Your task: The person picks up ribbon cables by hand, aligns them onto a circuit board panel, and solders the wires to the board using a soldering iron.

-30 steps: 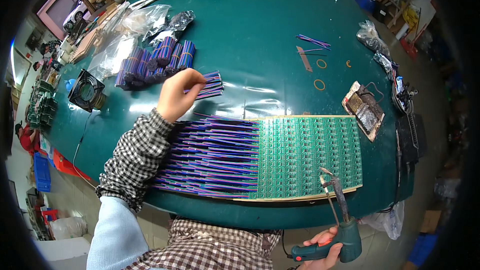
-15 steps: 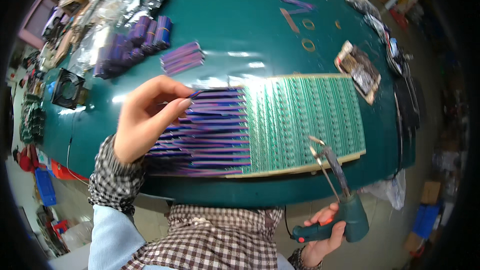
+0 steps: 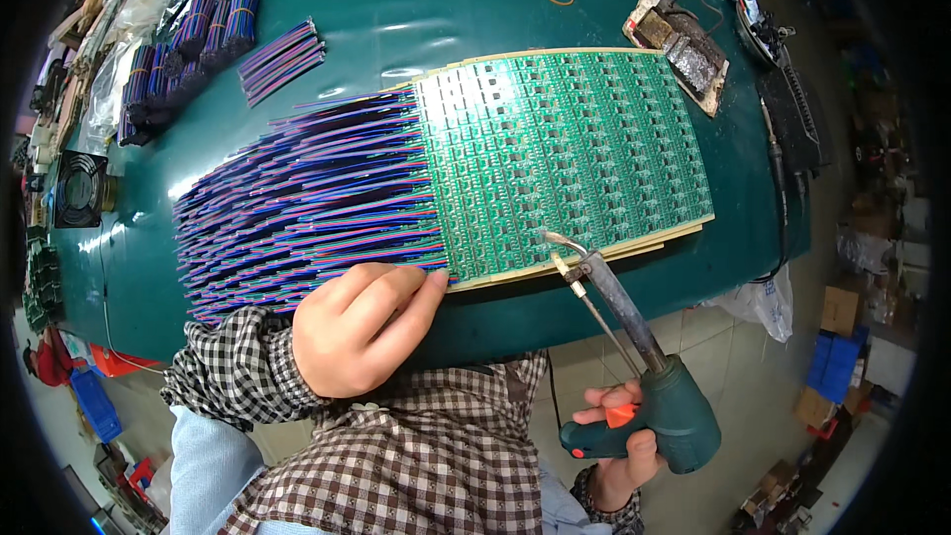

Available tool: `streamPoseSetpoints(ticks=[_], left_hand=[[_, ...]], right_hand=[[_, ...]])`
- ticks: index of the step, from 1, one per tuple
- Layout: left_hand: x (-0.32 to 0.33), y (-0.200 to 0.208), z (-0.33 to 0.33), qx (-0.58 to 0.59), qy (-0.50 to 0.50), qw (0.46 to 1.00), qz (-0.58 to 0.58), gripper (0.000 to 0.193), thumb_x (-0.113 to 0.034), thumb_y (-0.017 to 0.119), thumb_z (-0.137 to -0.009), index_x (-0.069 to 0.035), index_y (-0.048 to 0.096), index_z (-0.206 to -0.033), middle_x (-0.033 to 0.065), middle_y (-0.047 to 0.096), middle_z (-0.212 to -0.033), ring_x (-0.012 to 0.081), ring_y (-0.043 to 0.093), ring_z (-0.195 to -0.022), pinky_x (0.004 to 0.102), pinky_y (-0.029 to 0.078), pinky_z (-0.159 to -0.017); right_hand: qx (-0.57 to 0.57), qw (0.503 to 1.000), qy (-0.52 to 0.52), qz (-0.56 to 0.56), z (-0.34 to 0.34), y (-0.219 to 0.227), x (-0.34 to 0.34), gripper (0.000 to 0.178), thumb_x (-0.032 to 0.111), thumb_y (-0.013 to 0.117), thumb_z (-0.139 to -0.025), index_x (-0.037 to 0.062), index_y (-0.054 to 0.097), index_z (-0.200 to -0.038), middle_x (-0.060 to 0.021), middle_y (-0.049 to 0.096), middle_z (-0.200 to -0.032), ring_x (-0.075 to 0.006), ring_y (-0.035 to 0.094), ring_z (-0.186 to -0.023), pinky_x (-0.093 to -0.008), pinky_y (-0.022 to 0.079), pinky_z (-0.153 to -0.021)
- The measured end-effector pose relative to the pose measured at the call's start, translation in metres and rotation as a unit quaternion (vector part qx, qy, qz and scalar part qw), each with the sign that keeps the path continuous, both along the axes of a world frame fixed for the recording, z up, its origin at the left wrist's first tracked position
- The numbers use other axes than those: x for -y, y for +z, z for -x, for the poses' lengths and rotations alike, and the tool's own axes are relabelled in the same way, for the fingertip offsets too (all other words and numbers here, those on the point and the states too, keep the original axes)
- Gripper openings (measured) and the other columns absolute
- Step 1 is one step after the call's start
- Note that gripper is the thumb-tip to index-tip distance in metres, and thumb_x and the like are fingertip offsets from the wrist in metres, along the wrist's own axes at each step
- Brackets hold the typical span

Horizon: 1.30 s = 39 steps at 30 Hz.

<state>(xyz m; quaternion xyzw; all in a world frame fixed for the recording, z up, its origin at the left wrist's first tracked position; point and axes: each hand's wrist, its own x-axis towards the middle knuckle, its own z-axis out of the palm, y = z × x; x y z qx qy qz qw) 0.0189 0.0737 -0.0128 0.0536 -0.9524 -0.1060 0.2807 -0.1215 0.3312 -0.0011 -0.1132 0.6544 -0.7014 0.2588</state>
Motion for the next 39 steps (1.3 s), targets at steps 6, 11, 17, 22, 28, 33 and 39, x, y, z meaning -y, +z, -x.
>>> streamPoseSetpoints(ticks=[6,11,17,22,28,33,39], left_hand=[[-0.002,-0.005,-0.002,-0.007,0.034,0.999,0.011,0.039,-0.009,0.064,-0.060,0.003,0.068,-0.097,0.0096,0.061,-0.088,0.0180,0.059,-0.070,0.0259,0.050,-0.058],[0.001,-0.005,-0.005,0.015,0.025,1.000,-0.009,0.034,-0.012,0.063,-0.066,0.002,0.065,-0.097,0.0090,0.060,-0.093,0.0176,0.059,-0.078,0.0243,0.049,-0.060],[-0.001,-0.005,-0.003,-0.008,0.039,0.999,-0.028,0.039,-0.010,0.062,-0.059,0.004,0.068,-0.096,0.0097,0.061,-0.088,0.0177,0.059,-0.069,0.0257,0.049,-0.057],[0.000,-0.006,-0.005,-0.005,0.033,0.999,-0.037,0.037,-0.009,0.063,-0.060,0.004,0.068,-0.095,0.0103,0.061,-0.088,0.0181,0.059,-0.069,0.0258,0.050,-0.057],[-0.001,-0.008,-0.003,-0.004,0.033,0.999,-0.034,0.035,-0.010,0.063,-0.063,0.003,0.066,-0.095,0.0100,0.061,-0.090,0.0186,0.060,-0.073,0.0253,0.049,-0.058],[-0.002,-0.008,-0.003,-0.009,0.043,0.998,-0.048,0.034,-0.007,0.065,-0.061,0.003,0.067,-0.093,0.0104,0.062,-0.087,0.0191,0.060,-0.070,0.0258,0.050,-0.056],[0.001,-0.010,-0.003,0.000,0.034,0.999,-0.011,0.034,-0.013,0.062,-0.065,0.003,0.065,-0.095,0.0084,0.060,-0.092,0.0171,0.059,-0.076,0.0244,0.048,-0.058]], right_hand=[[-0.020,0.995,0.101,0.014,-0.005,0.006,-0.004,0.061,0.043,0.056,-0.091,-0.0102,0.045,-0.120,-0.0157,0.060,-0.094,-0.0283,0.065,-0.090,-0.0377,0.061,-0.071],[0.020,0.993,0.103,-0.056,-0.015,0.017,-0.003,0.067,0.045,0.064,-0.085,-0.0097,0.045,-0.119,-0.0147,0.060,-0.091,-0.0286,0.065,-0.088,-0.0369,0.060,-0.072],[0.033,0.985,0.127,-0.114,-0.023,0.021,0.001,0.065,0.048,0.072,-0.078,-0.0066,0.052,-0.107,-0.0162,0.060,-0.090,-0.0276,0.063,-0.086,-0.0395,0.054,-0.076],[0.033,0.976,0.139,-0.164,-0.027,0.023,0.004,0.070,0.050,0.071,-0.079,-0.0061,0.048,-0.115,-0.0115,0.058,-0.085,-0.0248,0.061,-0.082,-0.0402,0.055,-0.075],[0.030,0.976,0.142,-0.163,-0.027,0.023,0.009,0.074,0.047,0.072,-0.078,-0.0064,0.045,-0.123,-0.0083,0.056,-0.085,-0.0222,0.059,-0.083,-0.0430,0.056,-0.076],[0.030,0.979,0.135,-0.152,-0.028,0.021,0.010,0.073,0.043,0.073,-0.078,-0.0077,0.044,-0.122,-0.0090,0.056,-0.085,-0.0224,0.060,-0.082,-0.0435,0.056,-0.076],[0.042,0.982,0.121,-0.135,-0.028,0.019,0.009,0.072,0.042,0.073,-0.079,-0.0086,0.045,-0.121,-0.0095,0.056,-0.083,-0.0229,0.060,-0.080,-0.0440,0.056,-0.075]])
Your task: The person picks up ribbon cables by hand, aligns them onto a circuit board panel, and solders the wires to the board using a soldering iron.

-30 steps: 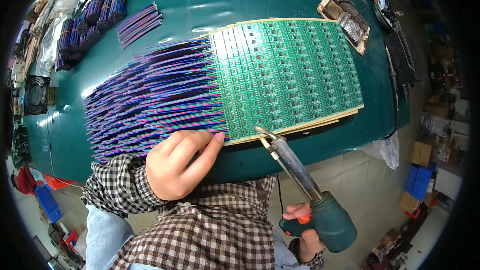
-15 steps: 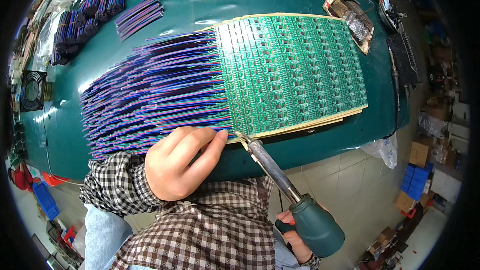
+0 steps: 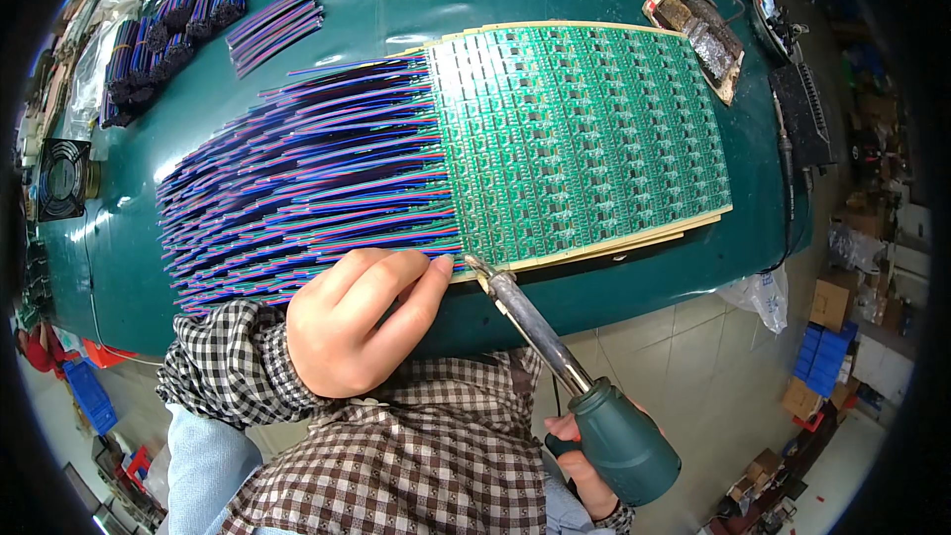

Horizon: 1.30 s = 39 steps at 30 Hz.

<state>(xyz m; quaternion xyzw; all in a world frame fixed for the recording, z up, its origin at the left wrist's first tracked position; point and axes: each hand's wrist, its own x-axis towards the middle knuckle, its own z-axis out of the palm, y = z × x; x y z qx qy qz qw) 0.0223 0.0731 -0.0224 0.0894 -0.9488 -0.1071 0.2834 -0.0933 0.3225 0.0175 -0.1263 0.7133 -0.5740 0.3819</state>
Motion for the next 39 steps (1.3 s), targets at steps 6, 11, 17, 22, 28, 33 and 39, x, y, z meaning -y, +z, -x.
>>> streamPoseSetpoints(ticks=[6,11,17,22,28,33,39], left_hand=[[-0.0030,0.0043,0.0013,-0.001,0.008,0.999,-0.036,0.034,-0.008,0.065,-0.062,0.003,0.067,-0.094,0.0104,0.061,-0.087,0.0188,0.059,-0.069,0.0263,0.049,-0.056],[-0.0020,0.0039,0.0019,-0.004,0.008,1.000,-0.022,0.035,-0.008,0.064,-0.061,0.004,0.067,-0.094,0.0105,0.061,-0.087,0.0191,0.059,-0.068,0.0264,0.050,-0.056],[-0.0029,0.0027,0.0021,-0.004,0.012,1.000,-0.022,0.035,-0.008,0.064,-0.061,0.004,0.067,-0.094,0.0105,0.061,-0.088,0.0193,0.060,-0.069,0.0266,0.050,-0.057],[-0.0030,0.0033,0.0018,-0.005,0.010,0.999,-0.035,0.036,-0.008,0.064,-0.061,0.004,0.067,-0.094,0.0108,0.061,-0.088,0.0197,0.060,-0.070,0.0269,0.051,-0.059],[-0.0028,0.0035,0.0018,-0.007,0.008,0.999,-0.032,0.036,-0.008,0.064,-0.060,0.005,0.067,-0.094,0.0112,0.061,-0.088,0.0201,0.060,-0.071,0.0271,0.051,-0.060],[-0.0033,0.0035,0.0019,-0.005,0.011,1.000,-0.024,0.036,-0.008,0.064,-0.060,0.005,0.067,-0.094,0.0111,0.062,-0.088,0.0197,0.060,-0.071,0.0270,0.051,-0.059],[-0.0027,0.0022,0.0022,-0.010,0.007,1.000,-0.008,0.035,-0.008,0.065,-0.060,0.004,0.067,-0.093,0.0106,0.062,-0.087,0.0194,0.061,-0.070,0.0265,0.051,-0.059]], right_hand=[[-0.031,0.999,0.007,0.015,-0.0020,0.0011,0.0038,0.071,0.046,0.071,-0.079,-0.0091,0.047,-0.118,-0.0104,0.057,-0.084,-0.0238,0.061,-0.078,-0.0409,0.057,-0.072],[-0.053,0.998,-0.040,-0.009,-0.0057,0.0035,0.0069,0.073,0.048,0.071,-0.078,-0.0097,0.048,-0.115,-0.0122,0.058,-0.085,-0.0244,0.063,-0.077,-0.0393,0.058,-0.069],[-0.031,0.999,-0.035,0.001,-0.0043,0.0016,0.0033,0.072,0.048,0.073,-0.076,-0.0087,0.048,-0.113,-0.0103,0.056,-0.079,-0.0232,0.061,-0.073,-0.0394,0.058,-0.069],[-0.016,0.999,-0.037,0.006,-0.0049,0.0003,0.0026,0.073,0.049,0.074,-0.075,-0.0080,0.048,-0.113,-0.0078,0.053,-0.074,-0.0214,0.058,-0.068,-0.0403,0.057,-0.068],[-0.014,0.999,-0.033,-0.002,-0.0046,0.0003,0.0016,0.073,0.049,0.074,-0.075,-0.0075,0.048,-0.113,-0.0077,0.053,-0.075,-0.0214,0.059,-0.069,-0.0415,0.056,-0.070],[0.007,1.000,-0.029,-0.003,-0.0041,-0.0012,0.0001,0.073,0.050,0.074,-0.075,-0.0073,0.048,-0.113,-0.0076,0.054,-0.076,-0.0214,0.059,-0.070,-0.0418,0.056,-0.071],[0.017,0.999,-0.031,0.002,-0.0045,-0.0020,-0.0006,0.073,0.048,0.075,-0.075,-0.0070,0.047,-0.115,-0.0070,0.055,-0.077,-0.0215,0.059,-0.071,-0.0423,0.056,-0.072]])
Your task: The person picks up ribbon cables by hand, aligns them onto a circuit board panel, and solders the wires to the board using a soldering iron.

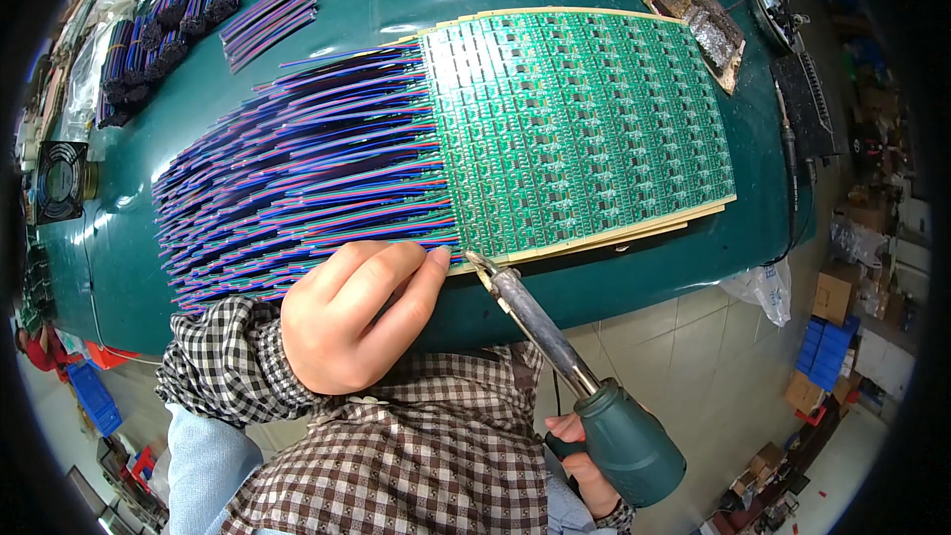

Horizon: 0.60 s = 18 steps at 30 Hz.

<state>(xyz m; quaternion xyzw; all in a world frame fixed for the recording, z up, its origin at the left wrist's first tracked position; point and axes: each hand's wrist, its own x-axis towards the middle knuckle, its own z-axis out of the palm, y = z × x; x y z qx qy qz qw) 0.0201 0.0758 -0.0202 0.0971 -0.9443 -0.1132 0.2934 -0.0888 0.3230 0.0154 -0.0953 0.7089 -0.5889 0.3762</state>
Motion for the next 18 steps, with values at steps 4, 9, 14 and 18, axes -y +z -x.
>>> streamPoseSetpoints(ticks=[4,9,14,18], left_hand=[[-0.0005,-0.0001,-0.0003,-0.001,0.005,1.000,-0.008,0.036,-0.008,0.065,-0.060,0.004,0.067,-0.093,0.0106,0.062,-0.087,0.0192,0.061,-0.070,0.0264,0.051,-0.058],[-0.0011,-0.0003,-0.0001,-0.004,0.007,1.000,-0.012,0.036,-0.008,0.065,-0.060,0.004,0.067,-0.094,0.0106,0.062,-0.088,0.0191,0.060,-0.070,0.0263,0.050,-0.057],[-0.0006,0.0003,-0.0002,0.008,0.005,1.000,0.000,0.036,-0.008,0.065,-0.060,0.004,0.068,-0.094,0.0106,0.062,-0.088,0.0191,0.060,-0.070,0.0262,0.050,-0.057],[-0.0005,0.0005,0.0002,0.006,0.003,1.000,0.002,0.036,-0.008,0.065,-0.060,0.004,0.068,-0.094,0.0106,0.062,-0.088,0.0191,0.060,-0.070,0.0261,0.050,-0.056]], right_hand=[[-0.005,1.000,0.006,0.002,0.0010,-0.0003,-0.0008,0.074,0.047,0.076,-0.075,-0.0070,0.047,-0.117,-0.0070,0.055,-0.078,-0.0216,0.059,-0.072,-0.0426,0.056,-0.073],[0.010,1.000,0.006,0.008,0.0012,-0.0007,-0.0021,0.075,0.047,0.075,-0.076,-0.0070,0.046,-0.119,-0.0067,0.056,-0.079,-0.0216,0.060,-0.074,-0.0431,0.056,-0.075],[-0.005,1.000,0.020,0.003,0.0019,-0.0007,-0.0030,0.075,0.047,0.075,-0.077,-0.0069,0.045,-0.120,-0.0063,0.056,-0.081,-0.0217,0.060,-0.074,-0.0430,0.055,-0.077],[0.008,1.000,0.023,0.006,0.0024,-0.0005,-0.0026,0.074,0.047,0.074,-0.078,-0.0073,0.046,-0.119,-0.0072,0.056,-0.081,-0.0220,0.060,-0.075,-0.0426,0.056,-0.076]])
